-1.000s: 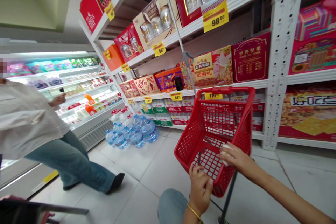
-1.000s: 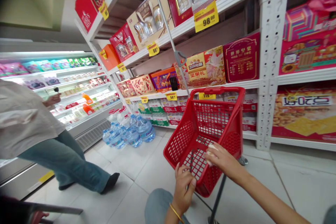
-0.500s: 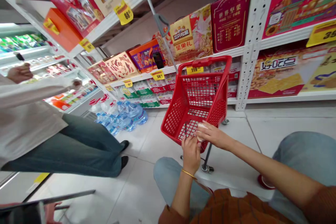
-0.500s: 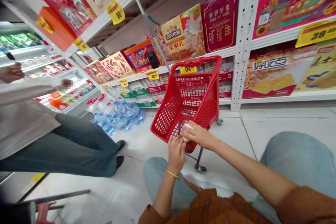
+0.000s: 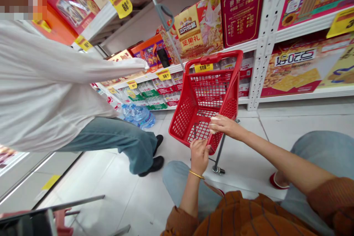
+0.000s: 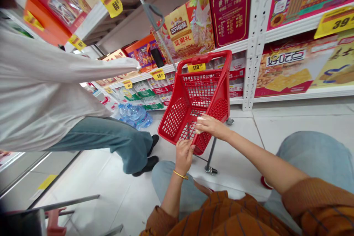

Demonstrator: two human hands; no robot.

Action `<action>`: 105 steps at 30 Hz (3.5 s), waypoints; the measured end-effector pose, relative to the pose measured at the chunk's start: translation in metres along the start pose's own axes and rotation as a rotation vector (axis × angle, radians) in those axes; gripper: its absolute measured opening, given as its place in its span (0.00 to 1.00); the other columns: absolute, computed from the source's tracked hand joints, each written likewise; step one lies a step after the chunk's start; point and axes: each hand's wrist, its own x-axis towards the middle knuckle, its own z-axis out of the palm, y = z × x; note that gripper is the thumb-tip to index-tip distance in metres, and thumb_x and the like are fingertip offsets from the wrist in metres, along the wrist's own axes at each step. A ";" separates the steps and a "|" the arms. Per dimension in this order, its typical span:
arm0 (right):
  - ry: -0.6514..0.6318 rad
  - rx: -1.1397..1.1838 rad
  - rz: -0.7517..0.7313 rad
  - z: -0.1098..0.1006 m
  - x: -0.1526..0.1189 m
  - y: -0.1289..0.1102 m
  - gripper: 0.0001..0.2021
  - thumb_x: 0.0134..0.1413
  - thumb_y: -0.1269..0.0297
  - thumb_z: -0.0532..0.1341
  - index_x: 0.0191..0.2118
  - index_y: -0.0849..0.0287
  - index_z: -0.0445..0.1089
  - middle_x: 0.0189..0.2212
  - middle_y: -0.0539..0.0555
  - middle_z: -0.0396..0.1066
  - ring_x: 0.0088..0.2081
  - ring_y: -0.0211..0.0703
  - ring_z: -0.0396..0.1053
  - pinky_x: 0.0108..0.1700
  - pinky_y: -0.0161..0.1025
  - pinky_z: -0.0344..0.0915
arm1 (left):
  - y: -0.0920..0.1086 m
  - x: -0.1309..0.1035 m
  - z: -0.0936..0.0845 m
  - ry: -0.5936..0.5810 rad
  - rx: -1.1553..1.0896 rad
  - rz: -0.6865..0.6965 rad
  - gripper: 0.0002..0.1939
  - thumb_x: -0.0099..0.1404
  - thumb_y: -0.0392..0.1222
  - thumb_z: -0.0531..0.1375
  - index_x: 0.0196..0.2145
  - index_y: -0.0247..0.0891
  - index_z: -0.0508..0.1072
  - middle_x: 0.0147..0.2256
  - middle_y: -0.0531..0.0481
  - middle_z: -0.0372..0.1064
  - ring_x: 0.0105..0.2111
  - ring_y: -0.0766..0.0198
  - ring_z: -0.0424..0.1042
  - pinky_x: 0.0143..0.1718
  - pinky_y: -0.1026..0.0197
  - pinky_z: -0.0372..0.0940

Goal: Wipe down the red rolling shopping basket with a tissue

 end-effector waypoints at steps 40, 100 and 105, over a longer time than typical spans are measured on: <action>0.276 0.123 0.280 0.017 -0.001 0.018 0.19 0.67 0.69 0.47 0.59 0.53 0.64 0.60 0.59 0.63 0.67 0.46 0.49 0.66 0.59 0.50 | -0.008 0.022 -0.013 -0.232 0.115 0.118 0.20 0.71 0.38 0.47 0.56 0.34 0.67 0.47 0.39 0.74 0.46 0.56 0.73 0.49 0.51 0.69; 0.623 0.388 0.821 0.107 0.002 -0.093 0.28 0.68 0.65 0.42 0.70 0.49 0.31 0.70 0.50 0.33 0.69 0.41 0.37 0.69 0.48 0.45 | -0.014 0.047 -0.007 -0.414 0.277 -0.028 0.32 0.73 0.55 0.35 0.63 0.36 0.59 0.43 0.41 0.75 0.33 0.61 0.74 0.32 0.63 0.62; 0.532 0.346 0.661 0.111 -0.008 -0.114 0.33 0.65 0.76 0.42 0.69 0.50 0.26 0.70 0.53 0.31 0.69 0.43 0.35 0.68 0.53 0.47 | -0.011 0.049 -0.010 -0.455 0.301 -0.076 0.30 0.74 0.53 0.36 0.64 0.35 0.57 0.47 0.40 0.75 0.38 0.62 0.74 0.37 0.64 0.64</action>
